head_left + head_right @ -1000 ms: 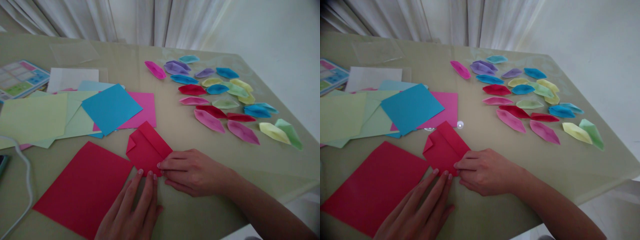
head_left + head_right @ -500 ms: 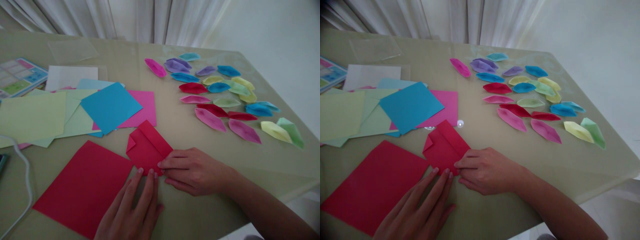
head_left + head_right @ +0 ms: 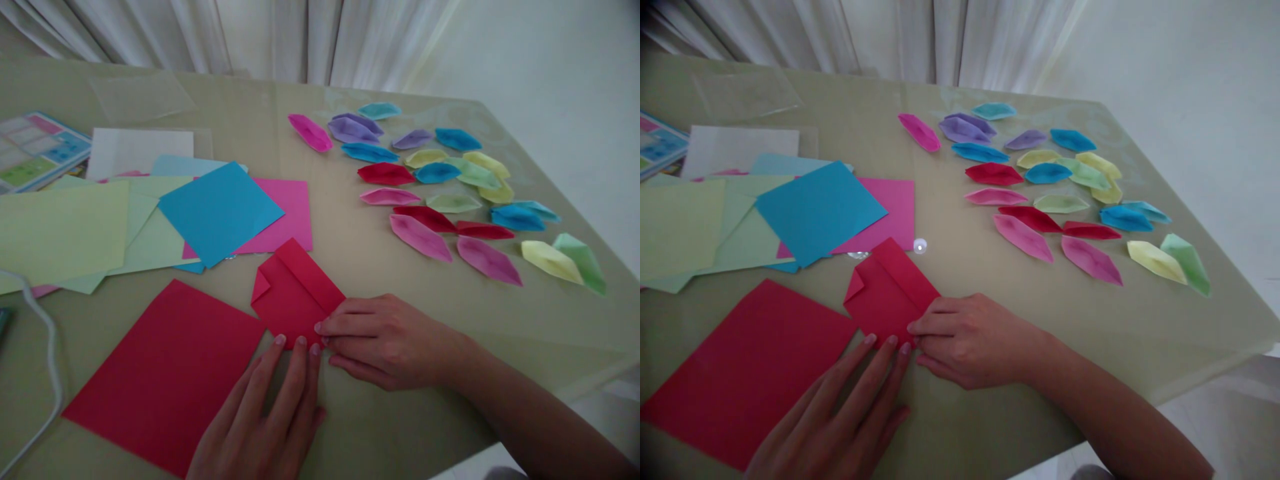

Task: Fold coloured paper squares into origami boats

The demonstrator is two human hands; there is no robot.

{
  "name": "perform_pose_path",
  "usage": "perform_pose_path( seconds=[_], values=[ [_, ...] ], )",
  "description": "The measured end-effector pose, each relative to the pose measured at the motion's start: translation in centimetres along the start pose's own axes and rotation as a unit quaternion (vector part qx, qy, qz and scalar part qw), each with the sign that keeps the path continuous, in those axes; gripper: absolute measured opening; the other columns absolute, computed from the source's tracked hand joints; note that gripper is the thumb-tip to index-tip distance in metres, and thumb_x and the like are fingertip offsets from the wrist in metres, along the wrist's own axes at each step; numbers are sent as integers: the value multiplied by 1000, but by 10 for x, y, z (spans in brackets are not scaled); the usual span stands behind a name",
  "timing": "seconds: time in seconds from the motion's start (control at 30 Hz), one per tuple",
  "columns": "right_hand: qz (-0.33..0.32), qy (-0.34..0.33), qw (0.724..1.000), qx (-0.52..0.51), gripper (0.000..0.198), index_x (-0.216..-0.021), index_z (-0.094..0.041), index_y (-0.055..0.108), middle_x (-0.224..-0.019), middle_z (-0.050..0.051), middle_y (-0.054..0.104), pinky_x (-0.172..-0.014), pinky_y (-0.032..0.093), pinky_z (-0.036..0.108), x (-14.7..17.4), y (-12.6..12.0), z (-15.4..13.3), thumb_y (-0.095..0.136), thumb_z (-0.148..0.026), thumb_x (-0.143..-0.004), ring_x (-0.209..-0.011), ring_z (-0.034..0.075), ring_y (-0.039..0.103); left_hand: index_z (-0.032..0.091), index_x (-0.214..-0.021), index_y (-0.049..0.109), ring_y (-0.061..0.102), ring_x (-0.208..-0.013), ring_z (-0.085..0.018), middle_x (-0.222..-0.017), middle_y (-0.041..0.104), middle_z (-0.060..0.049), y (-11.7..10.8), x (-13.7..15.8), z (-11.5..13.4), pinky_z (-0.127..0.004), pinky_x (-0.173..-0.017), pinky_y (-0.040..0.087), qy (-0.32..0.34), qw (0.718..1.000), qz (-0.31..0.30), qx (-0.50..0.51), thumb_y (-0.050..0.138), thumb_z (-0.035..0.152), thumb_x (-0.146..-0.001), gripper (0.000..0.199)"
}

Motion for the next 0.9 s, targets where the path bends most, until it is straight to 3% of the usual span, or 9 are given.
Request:
perform_pose_path(
  seconds=[0.23, 0.47, 0.6, 0.9],
  values=[
    [-11, 2, 1000, -4, 22, -97, -15, 76, -115, 9, 79, -92, 61, 32, -1, -1, 0, 58, -22, -107, -102, 19, 72, 14, -148, 60, 60, -135, -33, -148, 66, -8, 1, -2, -1, -45, -108, 46, 0, 1000, -1, -9, 45, 31, -110, 45],
    [-10, 1, 1000, -3, 24, -97, -15, 76, -117, 9, 79, -91, 61, 31, -1, 0, -1, 57, -22, -108, -102, 19, 72, 13, -147, 61, 62, -132, -33, -146, 69, -8, 0, -3, -2, -45, -108, 44, 20, 1000, 5, -4, 46, 24, -108, 43],
    [-13, 2, 1000, 4, 23, -96, -15, 76, -117, 8, 79, -91, 61, 31, -1, -1, -1, 57, -22, -108, -102, 19, 72, 15, -145, 63, 62, -134, -32, -146, 69, -6, -2, -5, -3, -45, -109, 44, -5, 1000, 12, 18, 44, 30, -110, 42],
    [-17, 1, 1000, 7, 22, -96, -14, 76, -116, 8, 78, -90, 62, 32, 0, -1, -1, 59, -22, -107, -102, 19, 72, 16, -144, 64, 63, -131, -30, -145, 70, -5, -3, -7, -2, -44, -107, 44, -2, 1000, 12, 9, 44, 25, -109, 41]
  ],
)
Point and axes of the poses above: each hand's wrist, its own x-axis away from the middle knuckle, its own y-axis out of the palm, z = x × y, the point moved 3 cm from there along -x, towards the middle knuckle
